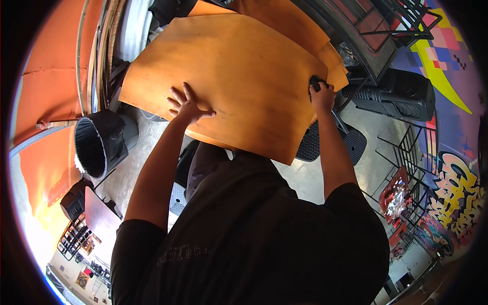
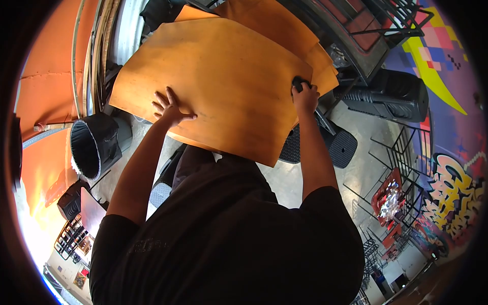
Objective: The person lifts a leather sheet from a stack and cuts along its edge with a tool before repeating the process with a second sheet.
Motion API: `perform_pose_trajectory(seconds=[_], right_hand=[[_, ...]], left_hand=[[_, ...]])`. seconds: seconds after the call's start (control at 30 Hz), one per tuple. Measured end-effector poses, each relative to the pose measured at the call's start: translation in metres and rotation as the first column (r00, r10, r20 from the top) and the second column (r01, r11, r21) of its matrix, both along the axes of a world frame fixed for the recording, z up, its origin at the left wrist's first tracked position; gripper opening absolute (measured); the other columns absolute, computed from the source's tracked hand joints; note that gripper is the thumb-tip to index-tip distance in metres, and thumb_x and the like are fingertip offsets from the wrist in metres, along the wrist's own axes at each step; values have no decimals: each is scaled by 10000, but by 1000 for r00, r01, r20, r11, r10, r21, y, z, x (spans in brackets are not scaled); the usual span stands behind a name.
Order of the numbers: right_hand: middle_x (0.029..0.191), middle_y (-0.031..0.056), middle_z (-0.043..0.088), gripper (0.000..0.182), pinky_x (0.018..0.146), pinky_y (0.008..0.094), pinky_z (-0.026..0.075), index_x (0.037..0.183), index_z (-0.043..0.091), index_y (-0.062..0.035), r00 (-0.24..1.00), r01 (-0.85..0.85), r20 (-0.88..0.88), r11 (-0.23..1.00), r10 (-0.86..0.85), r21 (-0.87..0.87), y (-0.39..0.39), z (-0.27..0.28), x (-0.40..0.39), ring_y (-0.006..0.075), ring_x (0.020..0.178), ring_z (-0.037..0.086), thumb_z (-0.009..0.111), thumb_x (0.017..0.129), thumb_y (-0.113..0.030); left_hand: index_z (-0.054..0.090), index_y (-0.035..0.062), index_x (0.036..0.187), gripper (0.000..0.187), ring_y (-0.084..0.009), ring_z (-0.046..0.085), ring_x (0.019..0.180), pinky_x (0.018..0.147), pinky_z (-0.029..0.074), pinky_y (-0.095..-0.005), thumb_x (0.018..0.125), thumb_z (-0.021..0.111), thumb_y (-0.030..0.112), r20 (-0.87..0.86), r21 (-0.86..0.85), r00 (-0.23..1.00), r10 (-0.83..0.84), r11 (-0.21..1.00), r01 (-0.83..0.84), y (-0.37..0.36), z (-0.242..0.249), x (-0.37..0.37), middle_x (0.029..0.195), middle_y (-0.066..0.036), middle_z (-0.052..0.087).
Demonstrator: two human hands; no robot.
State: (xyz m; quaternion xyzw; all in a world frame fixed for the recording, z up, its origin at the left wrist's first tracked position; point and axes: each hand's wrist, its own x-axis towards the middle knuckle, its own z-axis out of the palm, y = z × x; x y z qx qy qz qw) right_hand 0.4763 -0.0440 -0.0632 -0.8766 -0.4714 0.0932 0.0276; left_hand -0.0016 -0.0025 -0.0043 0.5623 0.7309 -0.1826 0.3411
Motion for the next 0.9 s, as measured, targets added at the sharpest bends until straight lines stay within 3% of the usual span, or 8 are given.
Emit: perform_pose_trajectory(seconds=[0.13,0.27,0.37,0.53,0.67,0.73,0.77,0.9], right_hand=[[1312,204,597,557,951,537,530,1316,671,-148,999,23,-22,996,-25,-86,45,-7,40,461,1131,602,670,903,-521],[1370,208,623,644,1009,501,508,1354,654,-85,952,-60,-302,939,-48,-338,89,-45,98,405,1208,606,674,892,-533],[1367,236,632,635,982,486,514,1348,642,-44,849,-6,-453,853,-272,-522,112,-61,108,408,1141,656,666,895,-488],[1363,229,636,608,986,480,510,1348,650,-62,827,-132,-540,880,-155,-456,122,-101,101,388,1132,665,672,898,-470],[1342,242,617,558,967,504,517,1312,676,-86,932,-218,-350,913,91,-345,116,-106,82,412,1130,636,668,923,-486],[1314,238,597,510,938,515,524,1279,696,-104,994,89,-75,995,-85,49,101,-82,59,425,1135,602,693,923,-469],[1299,236,586,485,924,520,527,1262,706,-113,975,200,35,939,-218,278,92,-69,49,431,1138,585,706,923,-460],[1262,227,560,428,910,521,526,1220,722,-119,999,-41,26,791,32,610,51,-69,30,437,1138,548,760,897,-398]], left_hand=[[-310,215,1580,1654,-585,-265,1473,1151,55,-760,579,950,599,2,-12,1000,22,1000,-22,1,-1,1,1566,-284,-430],[-313,210,1578,1665,-592,-272,1466,1149,57,-761,571,957,589,-6,-22,999,33,999,-33,4,-1,1,1565,-289,-428],[-283,184,1592,1646,-637,-264,1443,1145,62,-763,577,936,623,-8,-43,1000,10,999,-10,6,1,2,1555,-341,-403],[-272,177,1597,1651,-638,-255,1446,1137,71,-771,566,933,634,-22,-56,999,24,998,-25,9,3,2,1562,-355,-380],[-287,199,1591,1684,-633,-258,1448,1143,103,-756,531,949,632,-35,-71,999,17,997,-20,10,2,1,1561,-345,-391],[-279,195,1595,1680,-631,-256,1450,1139,100,-761,532,943,641,-36,-74,999,15,997,-17,10,0,0,1564,-347,-385],[-274,193,1597,1678,-629,-256,1451,1137,98,-763,532,940,645,-33,-72,999,9,997,-12,9,0,0,1566,-348,-381],[-273,196,1598,1674,-628,-250,1455,1129,83,-776,533,939,644,-2,-44,1000,9,999,-9,8,1,-2,1569,-351,-374]])
